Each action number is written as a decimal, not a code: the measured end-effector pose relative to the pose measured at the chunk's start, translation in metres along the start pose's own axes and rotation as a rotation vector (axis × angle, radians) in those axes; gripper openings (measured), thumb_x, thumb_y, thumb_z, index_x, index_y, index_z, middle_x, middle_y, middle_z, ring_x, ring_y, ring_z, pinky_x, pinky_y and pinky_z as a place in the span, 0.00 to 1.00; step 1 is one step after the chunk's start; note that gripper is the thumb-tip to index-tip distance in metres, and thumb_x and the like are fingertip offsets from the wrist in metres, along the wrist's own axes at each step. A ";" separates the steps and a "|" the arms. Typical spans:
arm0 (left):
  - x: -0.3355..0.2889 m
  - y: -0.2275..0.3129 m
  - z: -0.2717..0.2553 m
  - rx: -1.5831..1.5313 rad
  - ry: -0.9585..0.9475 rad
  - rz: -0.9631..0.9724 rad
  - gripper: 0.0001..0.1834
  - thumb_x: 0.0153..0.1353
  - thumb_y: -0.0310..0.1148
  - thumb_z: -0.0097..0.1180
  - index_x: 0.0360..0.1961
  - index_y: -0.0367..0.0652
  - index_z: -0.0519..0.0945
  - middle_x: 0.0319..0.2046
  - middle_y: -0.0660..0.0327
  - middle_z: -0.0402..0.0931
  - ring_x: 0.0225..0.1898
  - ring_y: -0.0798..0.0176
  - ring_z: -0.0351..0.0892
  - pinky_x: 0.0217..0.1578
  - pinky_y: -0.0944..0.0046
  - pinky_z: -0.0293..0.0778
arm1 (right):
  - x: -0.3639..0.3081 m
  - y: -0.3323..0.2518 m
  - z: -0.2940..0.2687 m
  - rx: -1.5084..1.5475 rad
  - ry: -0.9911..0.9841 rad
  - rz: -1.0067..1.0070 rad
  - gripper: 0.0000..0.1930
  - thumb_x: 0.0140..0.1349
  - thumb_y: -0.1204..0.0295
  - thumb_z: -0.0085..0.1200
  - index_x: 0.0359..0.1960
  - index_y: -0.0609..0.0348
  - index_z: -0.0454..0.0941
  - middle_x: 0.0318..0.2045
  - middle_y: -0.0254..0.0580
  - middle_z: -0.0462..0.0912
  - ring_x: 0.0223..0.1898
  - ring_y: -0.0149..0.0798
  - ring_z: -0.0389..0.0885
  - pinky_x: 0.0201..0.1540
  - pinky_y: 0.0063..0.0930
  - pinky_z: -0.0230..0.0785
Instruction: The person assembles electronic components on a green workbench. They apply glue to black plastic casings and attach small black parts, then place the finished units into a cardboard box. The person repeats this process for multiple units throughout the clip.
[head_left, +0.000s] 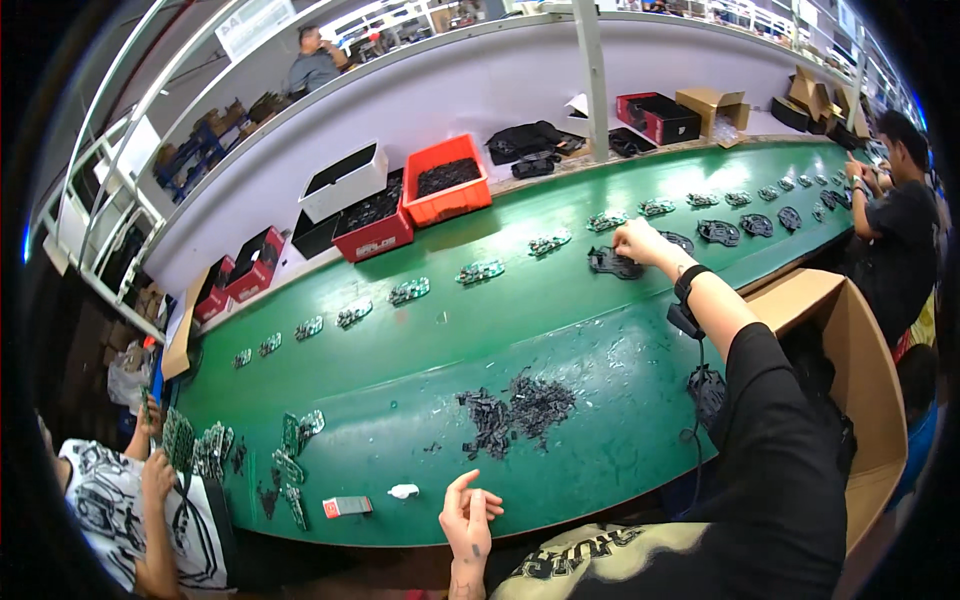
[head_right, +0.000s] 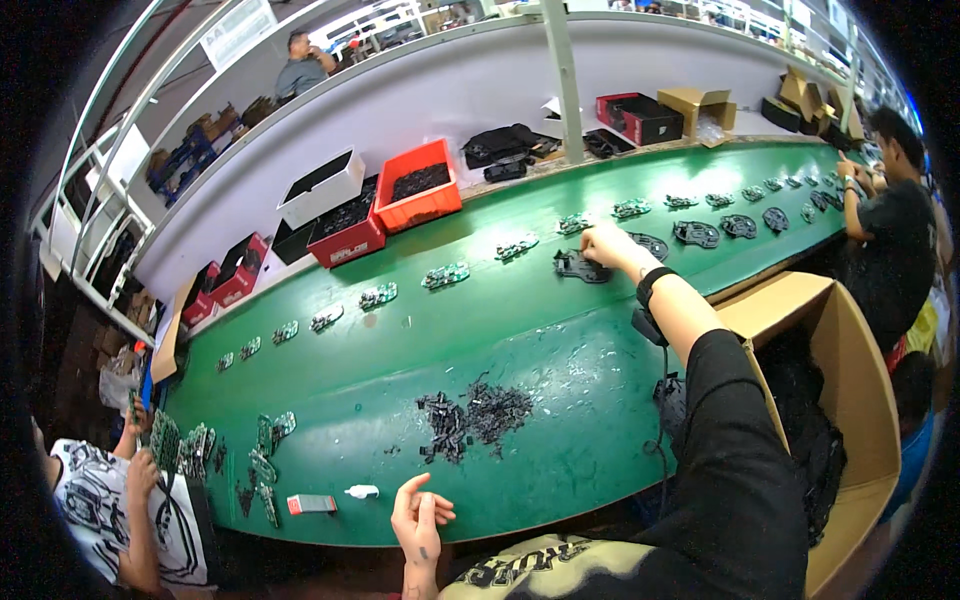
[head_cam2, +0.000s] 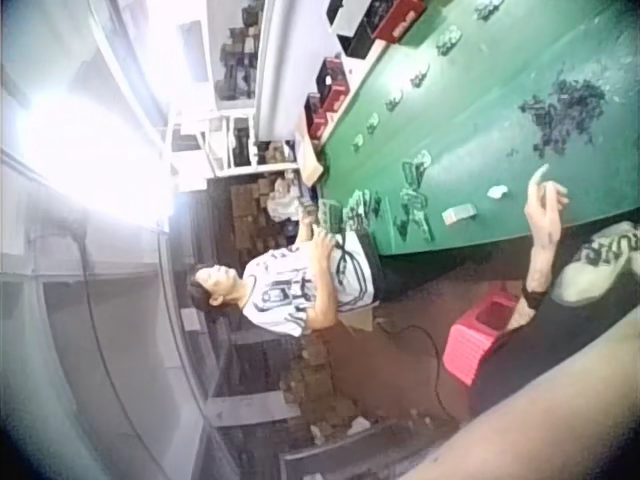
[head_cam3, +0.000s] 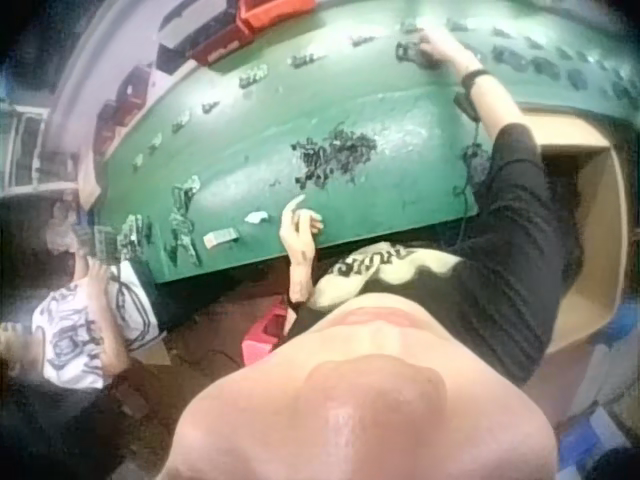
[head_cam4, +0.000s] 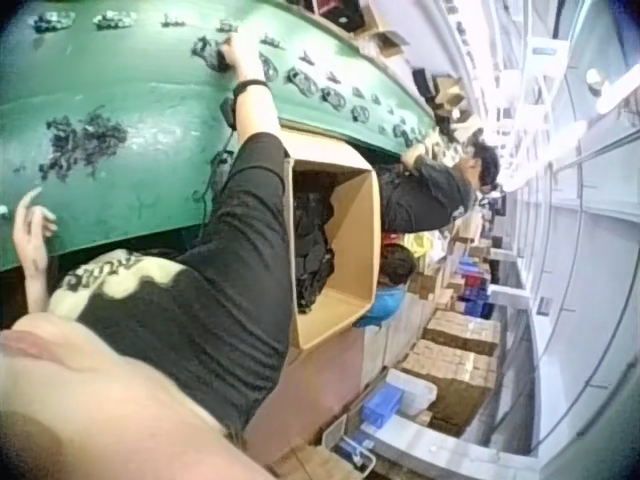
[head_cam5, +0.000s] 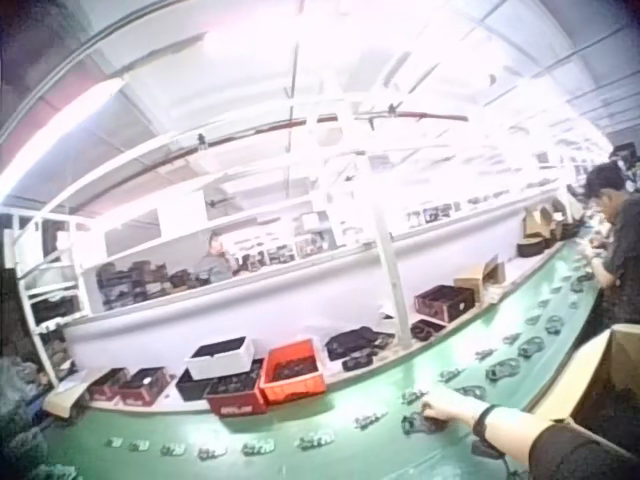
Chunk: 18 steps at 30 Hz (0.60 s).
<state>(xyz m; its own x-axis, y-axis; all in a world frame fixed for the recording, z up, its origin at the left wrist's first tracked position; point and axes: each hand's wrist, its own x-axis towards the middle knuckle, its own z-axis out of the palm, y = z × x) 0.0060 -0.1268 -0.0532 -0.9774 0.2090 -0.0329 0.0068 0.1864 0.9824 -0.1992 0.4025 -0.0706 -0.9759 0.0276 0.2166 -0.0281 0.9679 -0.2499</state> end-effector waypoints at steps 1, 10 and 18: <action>0.003 0.006 0.002 0.014 -0.061 -0.004 0.16 0.68 0.28 0.46 0.54 0.34 0.72 0.26 0.58 0.80 0.24 0.70 0.78 0.24 0.73 0.71 | -0.004 0.001 0.002 -0.093 0.045 0.008 0.08 0.53 0.67 0.61 0.34 0.54 0.81 0.35 0.45 0.80 0.44 0.51 0.74 0.48 0.41 0.71; 0.079 0.070 0.151 0.613 -0.838 0.702 0.18 0.62 0.28 0.45 0.53 0.35 0.72 0.45 0.48 0.75 0.49 0.46 0.75 0.50 0.51 0.72 | -0.039 -0.039 -0.065 -0.326 0.096 -0.056 0.18 0.50 0.64 0.65 0.43 0.56 0.81 0.41 0.51 0.79 0.50 0.51 0.74 0.52 0.42 0.70; 0.091 -0.007 0.292 0.751 -0.412 1.040 0.29 0.59 0.42 0.54 0.58 0.36 0.70 0.59 0.47 0.67 0.59 0.47 0.66 0.52 0.49 0.67 | -0.191 -0.210 -0.150 0.299 0.129 -0.393 0.16 0.50 0.77 0.64 0.43 0.56 0.81 0.36 0.42 0.83 0.37 0.45 0.81 0.40 0.34 0.74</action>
<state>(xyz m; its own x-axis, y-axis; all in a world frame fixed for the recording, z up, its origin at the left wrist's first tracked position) -0.0208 0.1711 -0.1170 -0.3152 0.8200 0.4778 0.9433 0.2155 0.2524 0.0257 0.2315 0.0823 -0.8446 -0.2755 0.4590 -0.4672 0.7980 -0.3807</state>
